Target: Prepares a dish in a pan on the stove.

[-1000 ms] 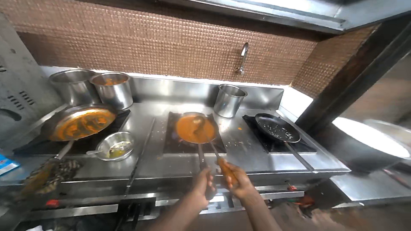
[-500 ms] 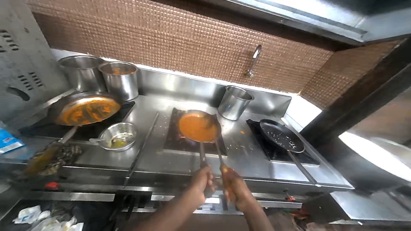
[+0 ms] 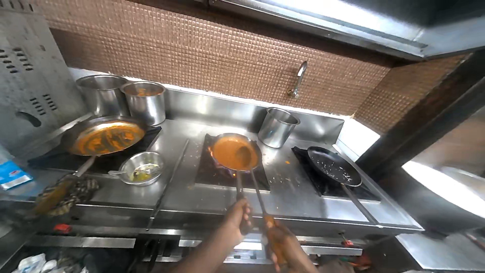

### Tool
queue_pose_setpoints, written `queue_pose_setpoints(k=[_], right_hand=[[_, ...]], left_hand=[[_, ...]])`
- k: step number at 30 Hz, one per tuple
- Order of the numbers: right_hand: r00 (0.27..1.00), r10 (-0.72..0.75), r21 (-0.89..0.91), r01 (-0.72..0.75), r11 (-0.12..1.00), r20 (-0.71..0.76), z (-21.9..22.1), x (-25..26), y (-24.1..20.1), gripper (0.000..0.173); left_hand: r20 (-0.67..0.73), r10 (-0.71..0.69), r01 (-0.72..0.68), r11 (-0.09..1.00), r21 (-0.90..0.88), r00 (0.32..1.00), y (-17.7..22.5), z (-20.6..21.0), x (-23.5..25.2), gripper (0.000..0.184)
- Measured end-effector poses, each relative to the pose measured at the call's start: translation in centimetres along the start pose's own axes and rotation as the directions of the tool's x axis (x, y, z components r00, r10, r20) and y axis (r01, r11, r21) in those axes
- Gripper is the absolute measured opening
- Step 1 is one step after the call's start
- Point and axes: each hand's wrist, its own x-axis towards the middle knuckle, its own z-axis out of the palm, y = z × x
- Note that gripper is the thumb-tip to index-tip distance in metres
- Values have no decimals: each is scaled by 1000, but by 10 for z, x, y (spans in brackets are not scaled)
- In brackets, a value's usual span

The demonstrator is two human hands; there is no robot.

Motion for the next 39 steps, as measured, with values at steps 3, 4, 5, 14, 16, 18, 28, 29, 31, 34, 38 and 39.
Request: queue_pose_setpoints(k=[3,4,5,14,16,18,28,29,31,34,38,39], right_hand=[[996,28,286,-51,957,83,-5,30,-9,37],[995,24,309,-52,950,94,-7,44,-11,37],[997,9,283,-32,959,80,-8,54,-11,37],[977,-181,-977,-75,198,-112,-7,-13,-3,64],[956,-280,-993,-109,-54,-90,1,0,-19,59],[950,-305,-981,-119,-156,-66,6,23,-39,57],[992,-12,-599,-64,798,-122,-42,21,-44,39],[996,28,-322,-56,945,-89,-37,7,-42,32],[997,78,184,-77,980,4,-29,-12,-45,28],[978,27,636,-154,756,205,-16,-13,-50,35],[992,-17,557,-57,828,126,-2,27,-42,32],[999,-16,361,1,932,38,-3,35,-35,30]], left_hand=[[-21,-15,15,1000,23,1000,-13,7,-25,30],[-26,-18,19,999,38,1000,-17,10,-35,31],[-32,-20,21,999,50,999,-19,11,-42,31],[21,-24,24,1000,17,999,1,-3,-16,29],[10,-44,44,999,14,999,-8,-1,-32,29],[-3,-44,44,999,19,999,-9,2,-45,29],[-42,55,-47,982,183,998,11,-10,11,26],[-41,50,-43,986,161,998,8,-5,9,28],[-28,32,-29,994,102,999,4,10,-3,30],[-35,10,-8,998,64,999,2,24,-26,31],[-33,-20,22,999,47,999,2,28,-44,31],[-35,-19,21,998,53,999,1,26,-43,30]])
